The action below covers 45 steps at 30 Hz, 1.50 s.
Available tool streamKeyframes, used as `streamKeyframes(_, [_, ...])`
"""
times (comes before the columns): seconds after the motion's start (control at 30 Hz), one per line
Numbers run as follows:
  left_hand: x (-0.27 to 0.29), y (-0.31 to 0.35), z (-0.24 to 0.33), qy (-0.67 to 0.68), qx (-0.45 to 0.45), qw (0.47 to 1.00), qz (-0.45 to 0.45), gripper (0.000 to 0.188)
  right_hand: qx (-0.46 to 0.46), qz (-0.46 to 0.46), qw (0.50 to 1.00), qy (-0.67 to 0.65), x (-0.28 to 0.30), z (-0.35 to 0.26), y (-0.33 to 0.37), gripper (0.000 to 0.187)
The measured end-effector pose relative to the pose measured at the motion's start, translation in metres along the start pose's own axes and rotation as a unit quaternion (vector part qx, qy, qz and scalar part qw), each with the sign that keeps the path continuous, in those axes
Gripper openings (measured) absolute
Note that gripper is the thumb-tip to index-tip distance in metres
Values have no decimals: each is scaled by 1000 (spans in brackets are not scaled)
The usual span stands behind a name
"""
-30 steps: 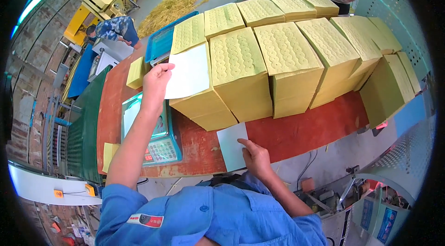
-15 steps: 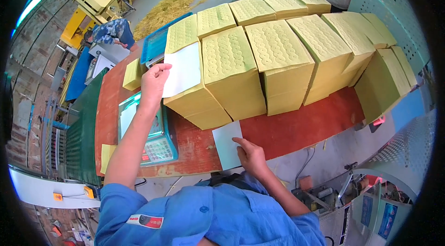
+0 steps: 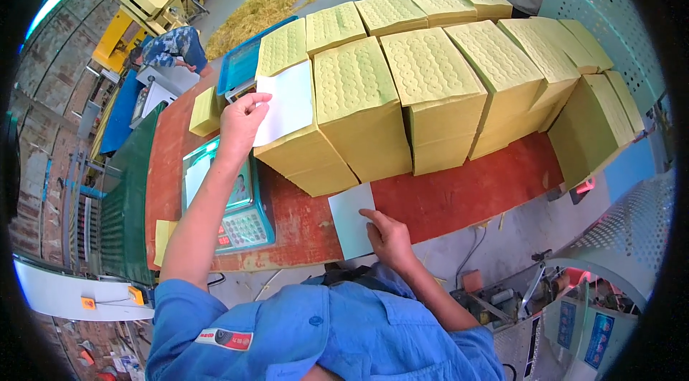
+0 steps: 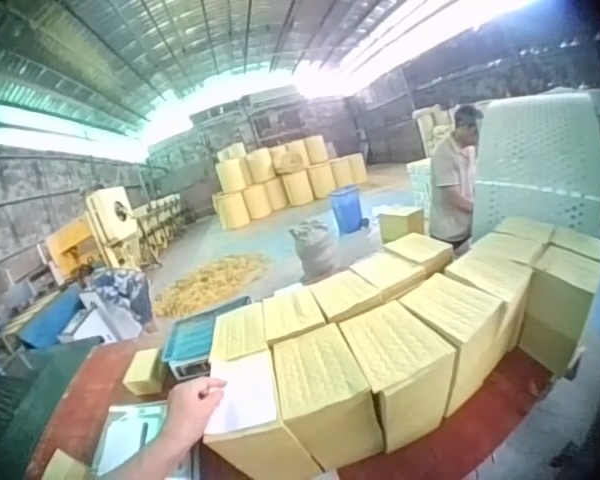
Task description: The recorder weighs stacks of yellow paper, adjusts the quantity based on weight, and uses a strapping machine to secure the stacks.
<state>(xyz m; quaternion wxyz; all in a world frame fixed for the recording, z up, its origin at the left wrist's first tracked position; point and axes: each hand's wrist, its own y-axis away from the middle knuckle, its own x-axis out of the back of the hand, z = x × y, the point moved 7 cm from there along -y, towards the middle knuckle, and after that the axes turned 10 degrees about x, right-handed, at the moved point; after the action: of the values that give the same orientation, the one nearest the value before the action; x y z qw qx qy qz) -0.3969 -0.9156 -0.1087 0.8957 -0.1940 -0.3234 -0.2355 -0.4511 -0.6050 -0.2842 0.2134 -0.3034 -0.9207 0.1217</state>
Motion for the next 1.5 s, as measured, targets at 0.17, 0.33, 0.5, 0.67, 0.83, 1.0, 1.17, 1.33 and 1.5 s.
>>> streamKeyframes(0.17, [0,5,12,-36,21,999,-17,22,-18,-6,1000,-1,1,3,1,30])
streamKeyframes(0.33, [7,-4,9,-114,31,992,-32,26,2,0,1000,2,-1,4,-2,30])
streamKeyframes(0.5, [14,-16,18,-193,-1,975,-108,35,-6,2,1000,3,1,2,-2,29])
streamKeyframes(0.67, [21,-20,51,-160,-116,980,-28,31,4,14,1000,-6,0,2,3,29])
streamKeyframes(0.83, [-21,0,70,-111,-250,962,-20,33,7,12,1000,-6,0,1,6,30])
streamKeyframes(1.0, [-60,0,46,-199,-299,933,-33,37,-26,-5,1000,-3,-1,14,3,42])
streamKeyframes(1.17, [-67,-2,48,-225,-322,919,-34,40,9,63,998,-2,9,13,5,60])
streamKeyframes(1.33, [-69,-13,40,-270,-271,918,-104,42,-192,3,981,-19,13,23,18,60])
streamKeyframes(1.5, [-65,-11,40,-243,-187,932,-191,45,-153,2,987,-55,23,16,28,35])
